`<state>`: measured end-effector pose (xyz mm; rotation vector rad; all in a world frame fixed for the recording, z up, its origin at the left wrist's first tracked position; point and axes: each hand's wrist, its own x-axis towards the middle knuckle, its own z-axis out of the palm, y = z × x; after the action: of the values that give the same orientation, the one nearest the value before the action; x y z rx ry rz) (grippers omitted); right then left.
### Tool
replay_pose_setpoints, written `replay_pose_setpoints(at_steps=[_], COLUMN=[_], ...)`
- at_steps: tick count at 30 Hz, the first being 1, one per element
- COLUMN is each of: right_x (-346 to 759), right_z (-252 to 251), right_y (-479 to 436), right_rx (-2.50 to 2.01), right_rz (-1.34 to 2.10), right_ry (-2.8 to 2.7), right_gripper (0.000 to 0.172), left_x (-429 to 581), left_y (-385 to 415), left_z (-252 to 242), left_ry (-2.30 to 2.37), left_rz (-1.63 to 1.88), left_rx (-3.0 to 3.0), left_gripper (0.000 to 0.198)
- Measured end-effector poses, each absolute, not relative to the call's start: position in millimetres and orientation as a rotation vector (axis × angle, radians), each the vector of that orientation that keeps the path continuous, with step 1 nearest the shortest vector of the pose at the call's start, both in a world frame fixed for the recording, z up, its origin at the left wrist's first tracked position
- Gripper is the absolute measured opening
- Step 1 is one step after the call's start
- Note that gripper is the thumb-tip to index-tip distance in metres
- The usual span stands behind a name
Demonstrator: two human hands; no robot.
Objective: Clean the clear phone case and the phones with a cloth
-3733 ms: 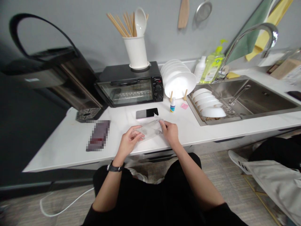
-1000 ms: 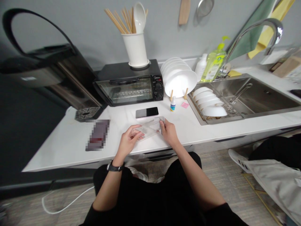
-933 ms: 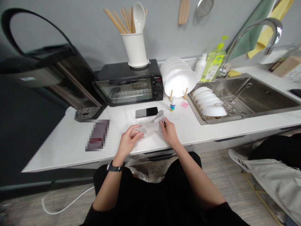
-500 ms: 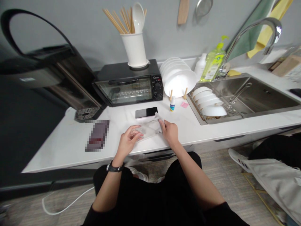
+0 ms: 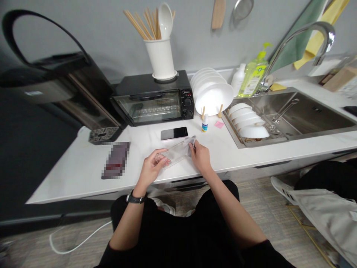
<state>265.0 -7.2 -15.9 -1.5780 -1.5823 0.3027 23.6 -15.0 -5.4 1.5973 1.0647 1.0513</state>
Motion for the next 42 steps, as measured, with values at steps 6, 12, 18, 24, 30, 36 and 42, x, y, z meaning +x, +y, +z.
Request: replay_pose_setpoints(at_steps=[6, 12, 18, 24, 30, 36, 42], right_x=[264.5, 265.0, 266.6, 266.1, 267.0, 263.1, 266.0], right_z=[-19.0, -19.7, -20.0, -18.5, -17.0, -15.4, -16.1], right_y=[-5.1, -2.9, -5.3, -1.9, -6.4, -6.5, -5.8], right_rx=[-1.619, -1.554, -1.583, -1.47, -1.497, -1.508, -1.509], right_rz=[0.344, 0.372, 0.375, 0.419, 0.425, 0.386, 0.406], right_ry=[-1.602, -1.644, -1.557, -1.593, -1.519, -1.538, -1.523], right_gripper=[0.048, 0.036, 0.057, 0.04, 0.054, 0.045, 0.052], left_x=[23.8, 24.5, 23.0, 24.6, 23.8, 24.4, 23.9], left_y=[-13.9, -12.0, -12.6, -12.0, -12.2, -12.2, -12.0], left_z=[-6.1, -9.1, -8.3, -9.0, -9.4, -8.1, -9.7], left_ry=[1.037, 1.124, 1.092, 1.135, 1.12, 1.122, 1.109], left_rz=[1.026, 1.087, 1.061, 1.114, 1.084, 1.069, 1.067], left_rx=[1.602, 1.611, 1.629, 1.601, 1.637, 1.631, 1.623], left_gripper=[0.035, 0.034, 0.034, 0.036, 0.034, 0.034, 0.037])
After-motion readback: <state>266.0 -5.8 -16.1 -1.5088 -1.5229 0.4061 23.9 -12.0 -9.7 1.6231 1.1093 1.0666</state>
